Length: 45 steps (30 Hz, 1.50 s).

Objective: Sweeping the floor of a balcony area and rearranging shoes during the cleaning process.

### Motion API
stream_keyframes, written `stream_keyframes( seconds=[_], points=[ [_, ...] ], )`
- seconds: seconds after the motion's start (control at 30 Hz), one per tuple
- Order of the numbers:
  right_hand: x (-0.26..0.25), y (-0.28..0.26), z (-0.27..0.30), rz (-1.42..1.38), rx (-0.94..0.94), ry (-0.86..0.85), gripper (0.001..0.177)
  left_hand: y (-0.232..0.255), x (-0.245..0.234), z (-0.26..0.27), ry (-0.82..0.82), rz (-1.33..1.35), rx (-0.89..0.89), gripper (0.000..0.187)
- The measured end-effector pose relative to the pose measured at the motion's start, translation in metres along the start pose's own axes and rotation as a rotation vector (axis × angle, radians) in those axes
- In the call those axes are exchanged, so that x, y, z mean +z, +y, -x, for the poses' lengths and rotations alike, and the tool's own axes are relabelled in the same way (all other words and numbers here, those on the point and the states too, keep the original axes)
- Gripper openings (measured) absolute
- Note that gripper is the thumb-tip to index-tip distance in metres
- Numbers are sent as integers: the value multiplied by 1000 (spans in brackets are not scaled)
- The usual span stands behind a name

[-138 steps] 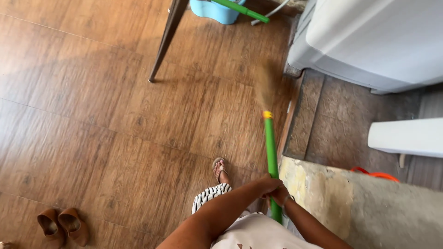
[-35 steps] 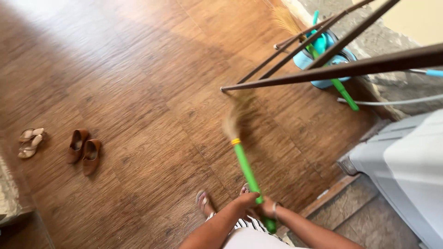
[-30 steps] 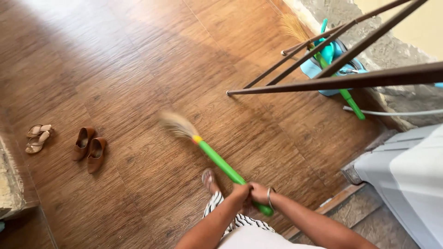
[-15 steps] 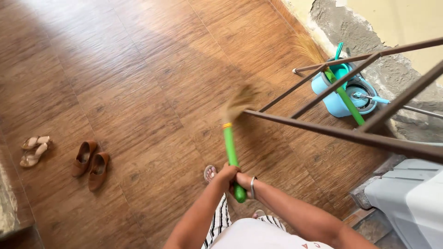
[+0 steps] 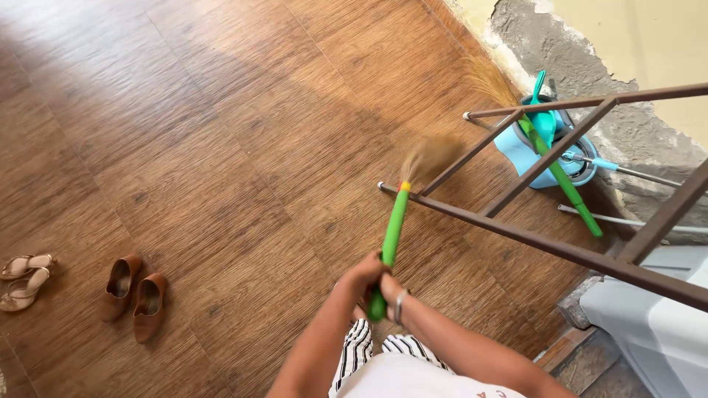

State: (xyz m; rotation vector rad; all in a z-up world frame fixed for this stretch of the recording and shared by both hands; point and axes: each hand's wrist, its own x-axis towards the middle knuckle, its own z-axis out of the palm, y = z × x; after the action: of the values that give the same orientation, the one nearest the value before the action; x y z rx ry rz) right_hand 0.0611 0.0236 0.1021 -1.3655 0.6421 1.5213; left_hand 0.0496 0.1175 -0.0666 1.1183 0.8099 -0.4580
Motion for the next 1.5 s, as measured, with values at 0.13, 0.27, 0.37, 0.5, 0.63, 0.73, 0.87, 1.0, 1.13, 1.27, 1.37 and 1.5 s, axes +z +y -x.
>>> stream_keyframes(
  seconds=[0.13,0.27,0.37,0.5,0.63,0.73,0.87,1.0,1.13,1.27,1.37,1.5],
  points=[
    [1,-31,-29,128,156,-171,37,75,-10,94,130,85,-204,71],
    [0,-47,-9,386,26,-182,23,106,16,146,469,310,-104,91],
    [2,-47,11,399,-121,-128,18,114,25,149,559,130,-12,92],
    [1,-39,-12,41,-186,-62,34,95,9,98,346,-73,234,92],
    [27,-129,-13,-174,-213,-46,40,111,-9,57,450,-261,416,42],
    [-3,-169,-99,-170,35,-5,24,193,-19,117,237,166,29,63],
    [-17,-162,-126,213,-19,-77,20,210,-37,102,237,284,-221,63],
    [26,-212,-34,283,-67,-117,26,233,-24,62,283,331,-184,88],
    [26,-220,-46,144,-146,-35,17,266,-42,39,156,278,-124,100],
    [4,-269,-133,-291,-302,-14,25,247,-53,-62,85,136,137,61],
    [-30,-376,-184,-355,-303,-14,20,322,-55,-53,99,218,136,55],
    [-41,-466,-204,-223,-179,-27,11,365,-60,-49,127,270,-56,56]
  ],
)
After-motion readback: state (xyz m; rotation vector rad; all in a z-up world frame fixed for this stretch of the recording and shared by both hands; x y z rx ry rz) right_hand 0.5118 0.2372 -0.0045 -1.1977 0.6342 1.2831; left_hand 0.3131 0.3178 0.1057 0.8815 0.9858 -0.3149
